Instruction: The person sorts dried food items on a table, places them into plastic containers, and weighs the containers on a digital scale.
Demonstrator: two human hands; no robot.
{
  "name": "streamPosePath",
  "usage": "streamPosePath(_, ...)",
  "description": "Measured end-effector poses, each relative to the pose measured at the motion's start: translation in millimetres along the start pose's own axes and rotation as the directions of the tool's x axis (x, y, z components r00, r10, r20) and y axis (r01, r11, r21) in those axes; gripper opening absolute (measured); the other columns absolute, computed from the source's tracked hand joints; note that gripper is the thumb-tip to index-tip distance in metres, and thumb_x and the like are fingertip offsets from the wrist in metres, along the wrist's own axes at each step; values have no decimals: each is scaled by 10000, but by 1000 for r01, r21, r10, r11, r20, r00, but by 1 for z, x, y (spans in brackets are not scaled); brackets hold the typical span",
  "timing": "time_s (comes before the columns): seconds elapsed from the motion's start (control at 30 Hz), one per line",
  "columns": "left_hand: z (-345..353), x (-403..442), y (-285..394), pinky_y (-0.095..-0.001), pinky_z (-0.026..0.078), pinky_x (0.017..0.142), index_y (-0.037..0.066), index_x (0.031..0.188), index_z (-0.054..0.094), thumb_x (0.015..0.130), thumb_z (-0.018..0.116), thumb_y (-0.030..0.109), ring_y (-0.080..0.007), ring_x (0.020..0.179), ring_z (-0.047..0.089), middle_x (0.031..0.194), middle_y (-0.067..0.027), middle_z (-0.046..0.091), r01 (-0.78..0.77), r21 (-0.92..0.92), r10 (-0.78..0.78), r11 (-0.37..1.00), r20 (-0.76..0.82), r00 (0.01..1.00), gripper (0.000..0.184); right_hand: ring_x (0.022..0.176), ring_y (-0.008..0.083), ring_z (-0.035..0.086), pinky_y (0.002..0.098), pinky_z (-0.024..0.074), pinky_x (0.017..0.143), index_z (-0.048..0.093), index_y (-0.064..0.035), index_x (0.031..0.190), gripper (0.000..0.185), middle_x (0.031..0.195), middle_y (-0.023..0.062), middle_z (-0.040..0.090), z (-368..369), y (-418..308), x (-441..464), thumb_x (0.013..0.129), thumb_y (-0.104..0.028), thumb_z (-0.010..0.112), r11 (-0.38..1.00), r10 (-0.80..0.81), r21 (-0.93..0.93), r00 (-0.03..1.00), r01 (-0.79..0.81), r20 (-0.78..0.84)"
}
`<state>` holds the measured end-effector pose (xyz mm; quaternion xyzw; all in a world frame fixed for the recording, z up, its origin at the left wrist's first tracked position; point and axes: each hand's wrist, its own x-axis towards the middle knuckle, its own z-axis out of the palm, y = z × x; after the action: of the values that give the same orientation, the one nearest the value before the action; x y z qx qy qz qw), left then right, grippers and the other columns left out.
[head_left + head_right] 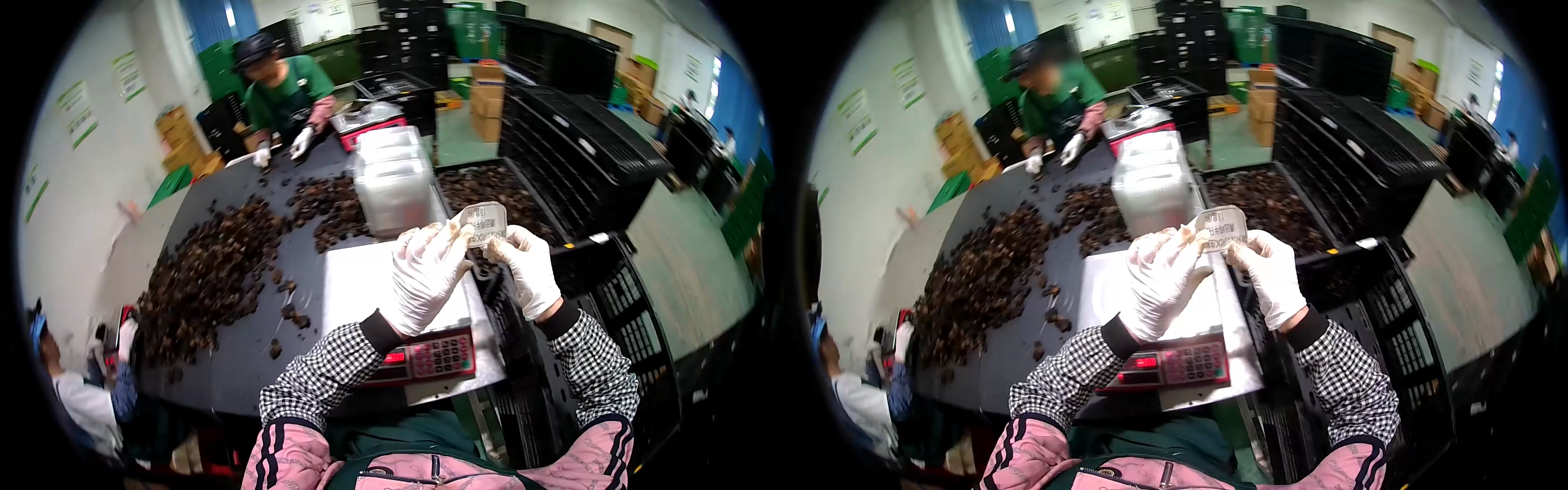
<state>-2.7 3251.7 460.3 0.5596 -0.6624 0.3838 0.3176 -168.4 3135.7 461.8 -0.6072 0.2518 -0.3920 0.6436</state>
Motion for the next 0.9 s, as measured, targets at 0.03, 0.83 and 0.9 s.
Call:
streamPosePath(0.03, 9, -16, -11, -459, 402, 1012, 128, 1319, 602, 685, 853, 252, -260, 1214, 500, 1289, -47, 591, 34, 70, -34, 997, 4, 999, 692, 761, 81, 616, 239, 501, 740, 696, 14, 1018, 134, 849, 27, 696, 17, 9, 10, 943, -96, 709, 1000, 26, 14, 999, -26, 38)
streamPosePath(0.83, -155, -138, -75, -406, 440, 889, 84, 958, 698, 716, 753, 6, -246, 812, 591, 789, -49, 589, 402, 70, -406, 913, 46, 913, 260, 814, 152, 704, 277, 573, 762, 751, 59, 1066, 261, 913, 101, 750, 186, 22, -13, 926, -161, 740, 989, 144, -60, 800, -135, 583)
streamPosePath(0.9, -162, -144, -73, -372, 462, 804, 84, 922, 713, 714, 749, 0, -258, 785, 591, 758, -58, 595, 442, -10, -440, 897, 70, 895, 227, 842, 136, 686, 272, 554, 780, 748, 31, 1087, 273, 943, 81, 746, 177, 32, -11, 937, -196, 735, 983, 178, -86, 754, -160, 632)
